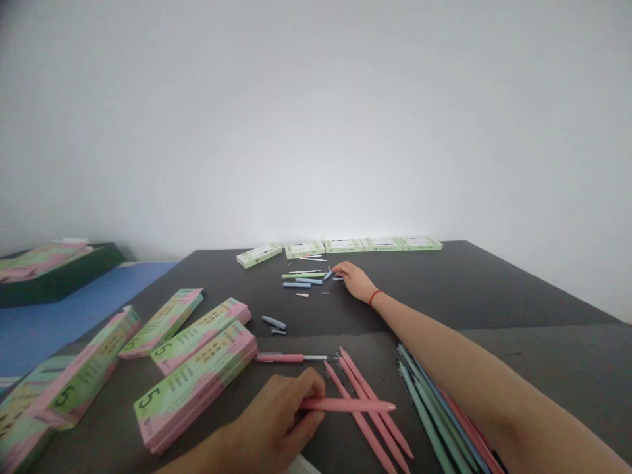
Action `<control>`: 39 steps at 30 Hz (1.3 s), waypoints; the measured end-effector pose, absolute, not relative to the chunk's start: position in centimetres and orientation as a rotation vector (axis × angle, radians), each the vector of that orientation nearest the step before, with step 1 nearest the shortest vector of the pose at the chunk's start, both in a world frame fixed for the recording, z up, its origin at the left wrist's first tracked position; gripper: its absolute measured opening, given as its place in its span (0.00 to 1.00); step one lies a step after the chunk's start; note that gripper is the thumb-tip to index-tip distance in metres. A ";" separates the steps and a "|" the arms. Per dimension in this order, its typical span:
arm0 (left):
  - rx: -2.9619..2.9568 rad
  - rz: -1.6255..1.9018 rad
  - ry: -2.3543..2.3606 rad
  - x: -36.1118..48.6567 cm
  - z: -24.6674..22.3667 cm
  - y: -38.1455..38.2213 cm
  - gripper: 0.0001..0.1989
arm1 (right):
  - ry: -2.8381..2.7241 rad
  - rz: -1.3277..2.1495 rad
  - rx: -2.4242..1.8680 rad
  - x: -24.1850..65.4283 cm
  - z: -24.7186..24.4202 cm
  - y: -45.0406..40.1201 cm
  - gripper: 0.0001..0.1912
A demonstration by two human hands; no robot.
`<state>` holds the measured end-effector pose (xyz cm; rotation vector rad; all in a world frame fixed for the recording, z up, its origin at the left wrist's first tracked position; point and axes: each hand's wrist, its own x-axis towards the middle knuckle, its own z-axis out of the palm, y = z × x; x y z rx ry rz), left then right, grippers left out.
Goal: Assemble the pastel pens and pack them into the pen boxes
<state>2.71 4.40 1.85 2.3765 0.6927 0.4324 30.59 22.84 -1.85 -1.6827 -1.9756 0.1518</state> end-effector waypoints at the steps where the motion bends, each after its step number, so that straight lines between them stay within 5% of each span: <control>1: 2.371 0.442 0.697 2.7 1.8 4.4 0.08 | -1.947 0.136 -1.683 30.8 -1.6 22.7 0.13; 12: 2.194 0.582 0.947 3.1 1.1 5.4 0.06 | -1.968 0.261 -1.683 28.6 -0.6 20.5 0.12; 21: 2.241 0.710 0.817 2.5 1.5 5.3 0.03 | -2.148 0.222 -1.631 24.4 2.4 4.4 0.06; 33: 2.396 0.625 0.878 2.4 1.1 6.1 0.05 | -2.283 -0.307 -2.015 24.8 -0.7 -2.9 0.29; 39: 2.489 0.585 0.775 2.5 1.4 5.9 0.06 | -2.372 -0.511 -2.000 25.4 2.6 -4.1 0.13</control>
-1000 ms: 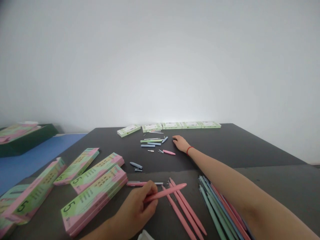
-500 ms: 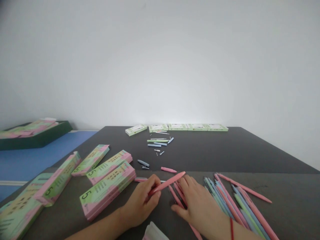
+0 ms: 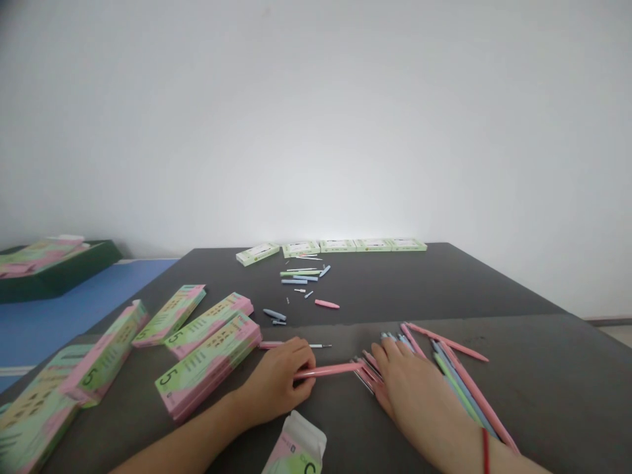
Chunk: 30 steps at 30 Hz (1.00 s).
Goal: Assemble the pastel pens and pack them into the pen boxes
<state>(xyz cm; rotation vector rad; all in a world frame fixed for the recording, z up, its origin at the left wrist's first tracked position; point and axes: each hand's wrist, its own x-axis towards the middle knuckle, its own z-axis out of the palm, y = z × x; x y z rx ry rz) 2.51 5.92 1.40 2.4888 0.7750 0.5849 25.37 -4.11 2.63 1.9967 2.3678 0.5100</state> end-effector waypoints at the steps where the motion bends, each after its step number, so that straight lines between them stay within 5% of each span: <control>1: 2.496 0.581 0.765 2.4 1.6 6.0 0.07 | 2.383 0.483 2.014 25.2 3.5 -3.6 0.10; 12: 2.470 0.980 1.142 -3.2 1.2 10.3 0.10 | 2.931 0.021 1.987 24.9 5.2 13.8 0.11; 22: 2.719 0.405 0.922 -3.4 2.7 8.7 0.11 | 2.963 -0.295 1.694 20.7 2.5 4.8 0.07; 30: 2.535 0.497 1.000 -3.2 2.2 8.8 0.05 | 2.878 -0.035 1.520 20.5 2.1 5.2 0.01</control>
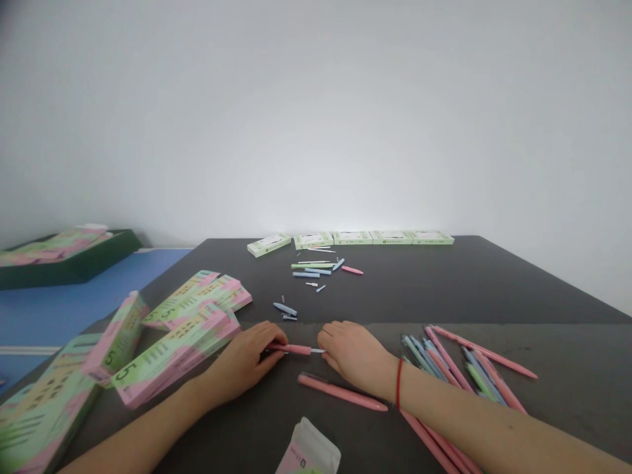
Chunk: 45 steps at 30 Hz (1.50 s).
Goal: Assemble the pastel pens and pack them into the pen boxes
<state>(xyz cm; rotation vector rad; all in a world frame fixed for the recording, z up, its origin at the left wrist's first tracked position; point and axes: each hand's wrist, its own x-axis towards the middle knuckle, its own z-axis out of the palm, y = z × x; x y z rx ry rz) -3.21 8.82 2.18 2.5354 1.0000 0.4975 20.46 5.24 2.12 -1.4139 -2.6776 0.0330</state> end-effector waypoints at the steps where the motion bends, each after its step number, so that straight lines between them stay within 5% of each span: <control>1: 2.477 0.524 1.032 -3.3 2.1 8.9 0.05 | -2.684 0.004 -1.417 20.7 2.1 5.3 0.02; 12: 2.048 0.576 1.121 -3.1 4.5 9.4 0.07 | -2.481 0.160 -1.706 25.2 3.3 4.6 0.10; 29: 1.792 0.900 1.204 -3.3 4.5 10.9 0.05 | -2.479 0.277 -1.877 21.4 2.8 2.7 0.06; 37: 1.954 0.495 0.997 -2.9 2.8 8.6 0.04 | -2.498 0.211 -1.927 21.1 2.8 3.5 0.06; 45: 1.963 0.585 0.936 -2.0 2.8 7.8 0.02 | -2.252 0.729 -1.553 20.6 3.6 3.7 0.10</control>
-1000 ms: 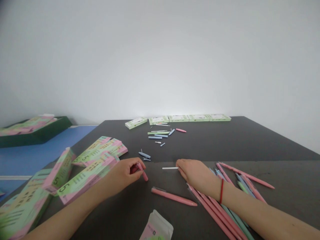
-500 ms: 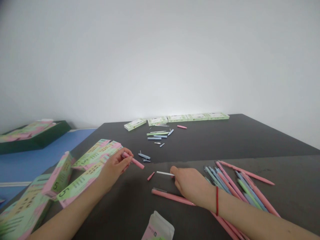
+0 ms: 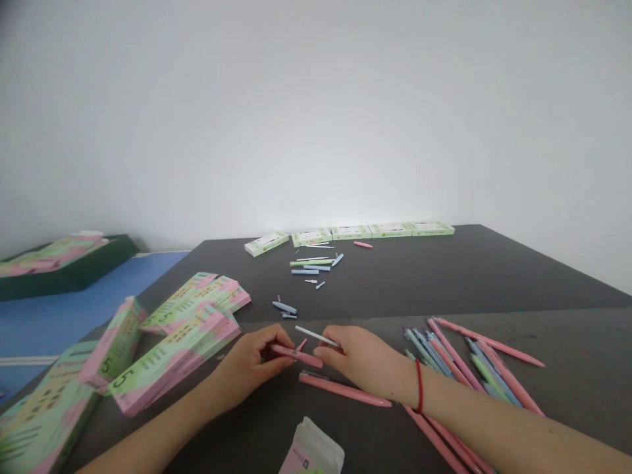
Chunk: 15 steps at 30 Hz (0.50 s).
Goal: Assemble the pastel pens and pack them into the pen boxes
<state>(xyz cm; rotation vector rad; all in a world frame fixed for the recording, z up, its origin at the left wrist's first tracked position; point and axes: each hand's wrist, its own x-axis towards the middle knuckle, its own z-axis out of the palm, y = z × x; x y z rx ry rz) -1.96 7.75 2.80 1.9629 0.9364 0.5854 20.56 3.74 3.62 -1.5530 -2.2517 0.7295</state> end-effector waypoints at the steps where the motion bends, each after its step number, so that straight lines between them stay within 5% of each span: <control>1: 1.928 0.616 0.939 -1.9 2.9 7.7 0.02 | -2.235 0.816 -1.512 20.3 3.6 3.8 0.10; 10: 1.267 0.719 0.739 -1.5 3.2 7.8 0.19 | -1.939 1.171 -1.375 19.1 2.1 4.5 0.08; 15: 1.034 0.664 0.652 -1.0 3.4 7.4 0.19 | -1.887 1.215 -1.358 18.6 2.4 4.4 0.07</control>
